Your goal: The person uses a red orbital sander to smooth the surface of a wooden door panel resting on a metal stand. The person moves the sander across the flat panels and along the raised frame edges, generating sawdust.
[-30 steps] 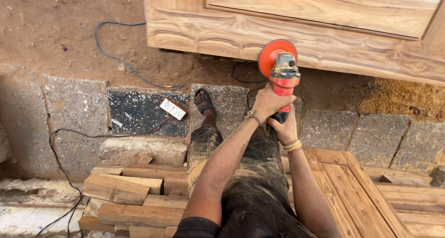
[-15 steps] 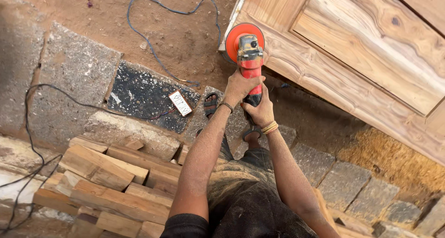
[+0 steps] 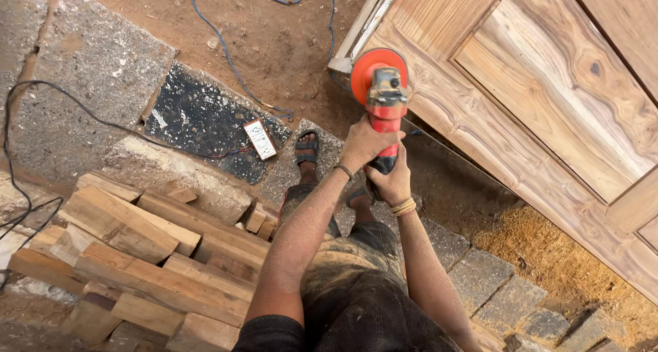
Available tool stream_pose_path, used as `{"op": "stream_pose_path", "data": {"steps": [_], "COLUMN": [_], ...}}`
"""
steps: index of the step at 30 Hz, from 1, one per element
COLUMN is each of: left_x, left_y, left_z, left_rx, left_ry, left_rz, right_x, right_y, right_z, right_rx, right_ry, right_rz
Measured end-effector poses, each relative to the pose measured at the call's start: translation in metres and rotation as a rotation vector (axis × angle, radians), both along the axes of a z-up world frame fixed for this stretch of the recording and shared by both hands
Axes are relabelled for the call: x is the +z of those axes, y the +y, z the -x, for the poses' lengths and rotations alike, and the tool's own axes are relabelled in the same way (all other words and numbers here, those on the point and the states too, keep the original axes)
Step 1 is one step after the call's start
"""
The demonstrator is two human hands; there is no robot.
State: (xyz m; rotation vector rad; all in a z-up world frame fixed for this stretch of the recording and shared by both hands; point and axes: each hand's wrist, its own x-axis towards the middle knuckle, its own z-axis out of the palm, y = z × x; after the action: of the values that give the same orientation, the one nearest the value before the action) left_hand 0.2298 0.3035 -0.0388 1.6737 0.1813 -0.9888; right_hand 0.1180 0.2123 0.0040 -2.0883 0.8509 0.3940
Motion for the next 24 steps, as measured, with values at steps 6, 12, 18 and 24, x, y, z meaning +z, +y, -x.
{"op": "stream_pose_path", "data": {"steps": [6, 12, 18, 24], "left_x": [0.003, 0.013, 0.004, 0.012], "left_y": [0.01, -0.006, 0.007, -0.009], "left_z": [-0.02, 0.011, -0.01, 0.002], "left_rx": [0.008, 0.015, 0.055, -0.041], "left_ry": [-0.017, 0.024, -0.03, 0.06], "left_rz": [-0.024, 0.037, 0.008, 0.027], "right_x": [0.0, 0.016, 0.003, 0.014], "right_y": [0.002, -0.009, -0.005, -0.014], "right_z": [-0.02, 0.005, -0.013, 0.006], "right_rx": [0.054, 0.022, 0.079, 0.011], "right_ry": [-0.088, 0.028, -0.107, -0.019], "right_rz": [-0.03, 0.027, -0.003, -0.005]}}
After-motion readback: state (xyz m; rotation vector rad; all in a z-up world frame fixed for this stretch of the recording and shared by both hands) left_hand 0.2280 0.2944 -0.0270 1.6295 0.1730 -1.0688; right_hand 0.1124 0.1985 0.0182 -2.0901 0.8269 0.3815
